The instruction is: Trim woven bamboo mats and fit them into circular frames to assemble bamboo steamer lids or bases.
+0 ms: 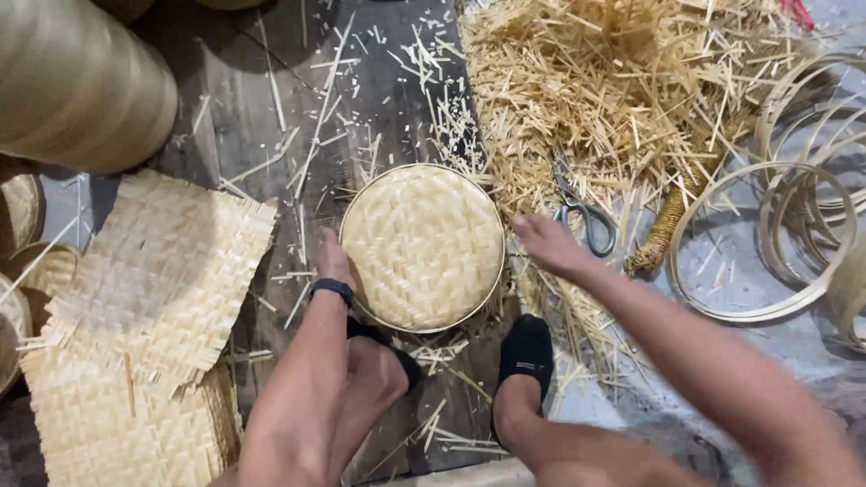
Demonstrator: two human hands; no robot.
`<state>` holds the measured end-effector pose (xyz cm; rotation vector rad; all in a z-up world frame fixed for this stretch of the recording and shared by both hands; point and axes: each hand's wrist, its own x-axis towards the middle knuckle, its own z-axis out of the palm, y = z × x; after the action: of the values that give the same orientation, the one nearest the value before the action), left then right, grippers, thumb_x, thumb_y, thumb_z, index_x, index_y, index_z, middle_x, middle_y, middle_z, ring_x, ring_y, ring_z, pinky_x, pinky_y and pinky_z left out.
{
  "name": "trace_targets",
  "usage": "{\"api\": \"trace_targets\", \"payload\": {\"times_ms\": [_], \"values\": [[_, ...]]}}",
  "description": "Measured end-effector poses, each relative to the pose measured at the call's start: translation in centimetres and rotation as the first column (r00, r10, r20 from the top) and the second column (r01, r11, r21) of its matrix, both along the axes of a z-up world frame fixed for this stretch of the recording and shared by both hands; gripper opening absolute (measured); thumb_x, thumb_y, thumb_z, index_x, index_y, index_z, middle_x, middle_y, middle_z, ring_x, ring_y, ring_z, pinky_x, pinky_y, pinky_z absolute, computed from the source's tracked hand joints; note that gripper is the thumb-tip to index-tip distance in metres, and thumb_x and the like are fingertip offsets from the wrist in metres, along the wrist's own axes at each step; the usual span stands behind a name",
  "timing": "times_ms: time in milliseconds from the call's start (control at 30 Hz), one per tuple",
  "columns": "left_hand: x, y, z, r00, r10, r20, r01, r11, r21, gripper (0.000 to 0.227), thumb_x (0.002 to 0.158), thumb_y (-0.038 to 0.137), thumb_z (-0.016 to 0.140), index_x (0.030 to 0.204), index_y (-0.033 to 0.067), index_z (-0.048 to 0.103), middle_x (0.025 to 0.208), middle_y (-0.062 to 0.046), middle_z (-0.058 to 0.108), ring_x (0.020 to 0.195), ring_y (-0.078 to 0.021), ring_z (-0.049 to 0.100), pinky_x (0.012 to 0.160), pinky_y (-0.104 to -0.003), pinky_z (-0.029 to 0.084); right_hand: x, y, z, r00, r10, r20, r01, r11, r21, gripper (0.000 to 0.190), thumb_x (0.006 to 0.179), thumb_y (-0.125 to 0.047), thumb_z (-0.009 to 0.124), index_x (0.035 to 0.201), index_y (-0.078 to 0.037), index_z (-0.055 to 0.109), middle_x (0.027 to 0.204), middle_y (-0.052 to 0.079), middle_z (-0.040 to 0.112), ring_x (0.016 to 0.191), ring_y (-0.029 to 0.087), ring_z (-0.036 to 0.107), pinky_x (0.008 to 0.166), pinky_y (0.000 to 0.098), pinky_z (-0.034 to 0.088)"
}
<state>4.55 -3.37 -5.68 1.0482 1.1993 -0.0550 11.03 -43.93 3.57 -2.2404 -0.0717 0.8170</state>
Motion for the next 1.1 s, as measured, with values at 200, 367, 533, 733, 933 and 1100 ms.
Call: {"api": "trace_targets", "payload": {"times_ms": [200,367,533,733,933,1100], "values": [[0.8,-1.8,4.4,0.981,0.168,0.096,-0.172,0.984,0.039,0.073,0.105,0.057,0.039,0.15,0.0,0.046,0.145,-0.014,0.054,0.13,-0.0283,0.054,0.111,-0.042,0.039,-0.2,6.9,-2.1,0.777,-0.576,-0.256,0.63,0.705,0.326,0.06,0.104,-0.048,0.042,0.118,0.005,0.067,0.112,0.017,0.072,0.105,0.029,0.065,0.097,0.0476,0.051],[-0.1,-2.9,13.7,0.794,0.13,0.594,-0.188,0.981,0.037,0.077,0.108,0.059,0.041,0.145,-0.0085,0.04,0.122,-0.012,0.059,0.119,-0.0276,0.058,0.111,-0.044,0.047,0.0,3.7,4.1,0.762,-0.637,-0.115,0.555,0.553,0.621,0.056,0.107,-0.048,0.039,0.117,-0.001,0.067,0.109,0.011,0.071,0.101,0.024,0.066,0.096,0.0393,0.053],[-1.1,-1.5,12.4,0.877,-0.145,0.457,0.356,0.835,-0.419,0.097,0.101,0.081,0.035,0.145,-0.0026,0.056,0.119,-0.019,0.068,0.09,-0.0223,0.055,0.071,-0.034,0.043,-0.1,2.4,3.2,0.626,-0.584,-0.516,0.772,0.371,0.517,0.047,0.104,-0.045,0.046,0.122,-0.007,0.066,0.112,0.007,0.072,0.103,0.02,0.067,0.093,0.0369,0.054],[-1.1,-4.7,5.9,0.944,-0.329,-0.029,0.328,0.927,0.181,0.086,0.091,0.067,0.041,0.153,0.0074,0.043,0.157,-0.015,0.048,0.141,-0.0288,0.045,0.12,-0.049,0.024,-4.2,-1.1,-2.8,0.801,-0.568,-0.191,0.585,0.673,0.453,0.045,0.109,-0.038,0.043,0.13,-0.008,0.069,0.123,0.012,0.07,0.112,0.022,0.064,0.099,0.0389,0.048],[4.1,-17.5,8.9,0.74,-0.364,-0.566,0.673,0.387,0.631,0.108,0.088,0.081,0.039,0.158,0.0003,0.021,0.166,-0.025,0.015,0.156,-0.0389,0.009,0.122,-0.059,-0.003,-1.2,-8.3,-8.5,0.85,-0.158,0.502,0.361,0.87,-0.336,0.059,0.084,-0.026,0.081,0.128,0.005,0.057,0.121,0.026,0.056,0.115,0.043,0.056,0.1,0.0473,0.045],[8.4,-23.2,7.5,0.683,-0.164,-0.712,0.651,0.578,0.491,0.149,0.064,0.08,0.072,0.159,-0.0079,-0.001,0.166,-0.032,-0.013,0.155,-0.042,-0.014,0.121,-0.056,-0.01,1.5,-8.2,-8.1,0.935,-0.356,0.0,0.316,0.829,-0.462,0.073,0.067,-0.026,0.091,0.123,0.003,0.055,0.101,0.022,0.07,0.091,0.034,0.068,0.083,0.0429,0.056]]}}
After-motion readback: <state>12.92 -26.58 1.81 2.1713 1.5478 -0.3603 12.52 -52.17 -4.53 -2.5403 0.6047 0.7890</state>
